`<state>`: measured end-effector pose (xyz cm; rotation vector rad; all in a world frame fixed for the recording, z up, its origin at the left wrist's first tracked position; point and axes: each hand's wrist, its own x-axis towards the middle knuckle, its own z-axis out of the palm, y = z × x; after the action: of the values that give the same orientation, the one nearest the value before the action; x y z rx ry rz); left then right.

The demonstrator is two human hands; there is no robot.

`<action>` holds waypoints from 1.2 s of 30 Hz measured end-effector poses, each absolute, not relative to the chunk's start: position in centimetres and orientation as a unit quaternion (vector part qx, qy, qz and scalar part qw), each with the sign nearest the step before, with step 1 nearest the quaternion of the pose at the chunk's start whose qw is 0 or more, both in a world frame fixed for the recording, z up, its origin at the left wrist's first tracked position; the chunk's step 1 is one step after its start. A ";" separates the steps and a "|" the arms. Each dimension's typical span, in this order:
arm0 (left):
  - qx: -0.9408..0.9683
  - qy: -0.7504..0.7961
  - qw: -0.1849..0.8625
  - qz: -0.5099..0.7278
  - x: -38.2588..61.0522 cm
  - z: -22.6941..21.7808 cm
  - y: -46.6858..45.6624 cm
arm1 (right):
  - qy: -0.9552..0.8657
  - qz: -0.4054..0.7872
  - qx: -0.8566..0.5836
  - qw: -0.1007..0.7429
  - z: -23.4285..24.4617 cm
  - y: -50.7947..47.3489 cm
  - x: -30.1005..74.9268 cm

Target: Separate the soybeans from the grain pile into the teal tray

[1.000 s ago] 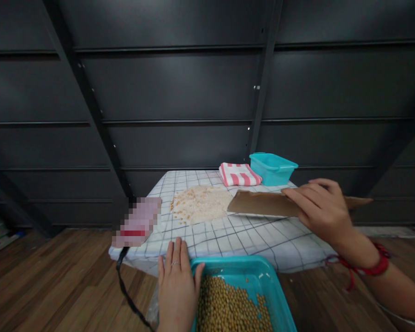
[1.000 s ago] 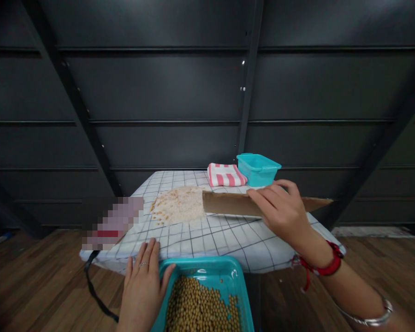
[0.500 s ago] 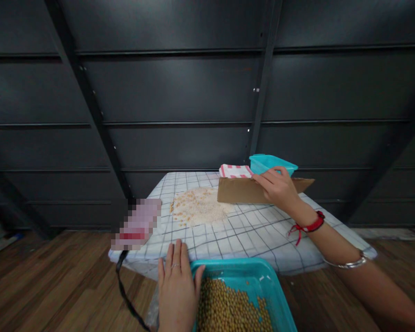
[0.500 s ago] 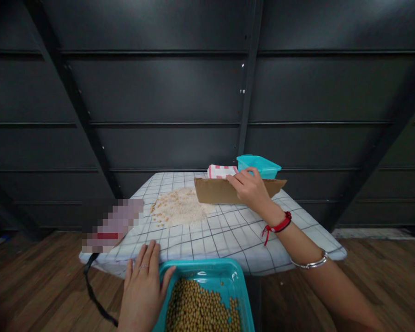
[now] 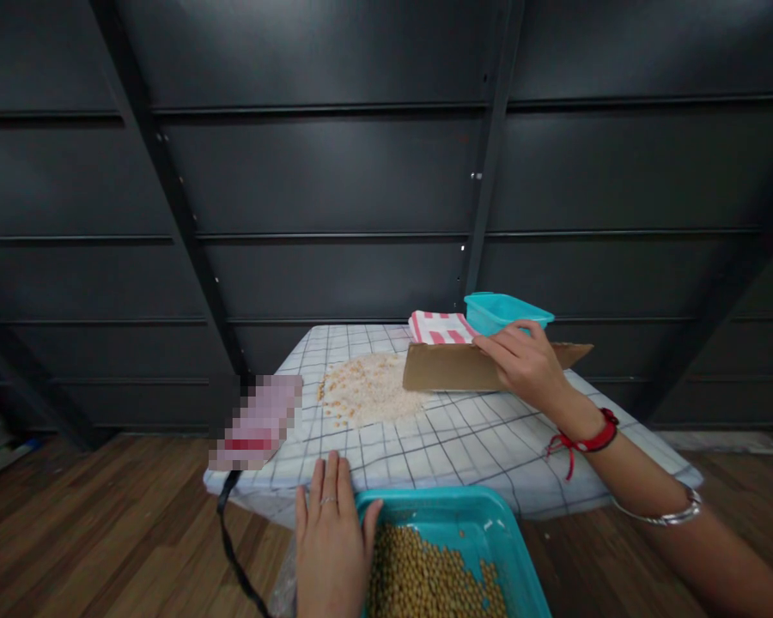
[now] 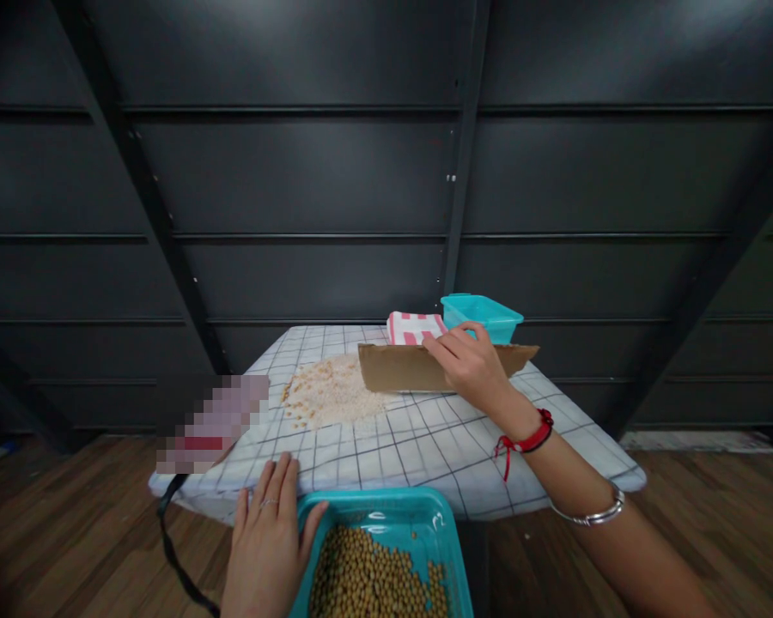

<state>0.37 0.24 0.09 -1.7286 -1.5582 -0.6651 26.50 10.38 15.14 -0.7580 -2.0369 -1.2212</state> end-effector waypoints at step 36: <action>-0.662 -0.625 0.329 -0.249 -0.3 -0.4 -0.1 | -0.778 -0.460 -0.297 0.307 15.4 10.5 25.2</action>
<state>-0.33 -0.07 -0.35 -1.7333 -1.6371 -0.6528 25.23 10.54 15.36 -0.7858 -2.0586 -1.2171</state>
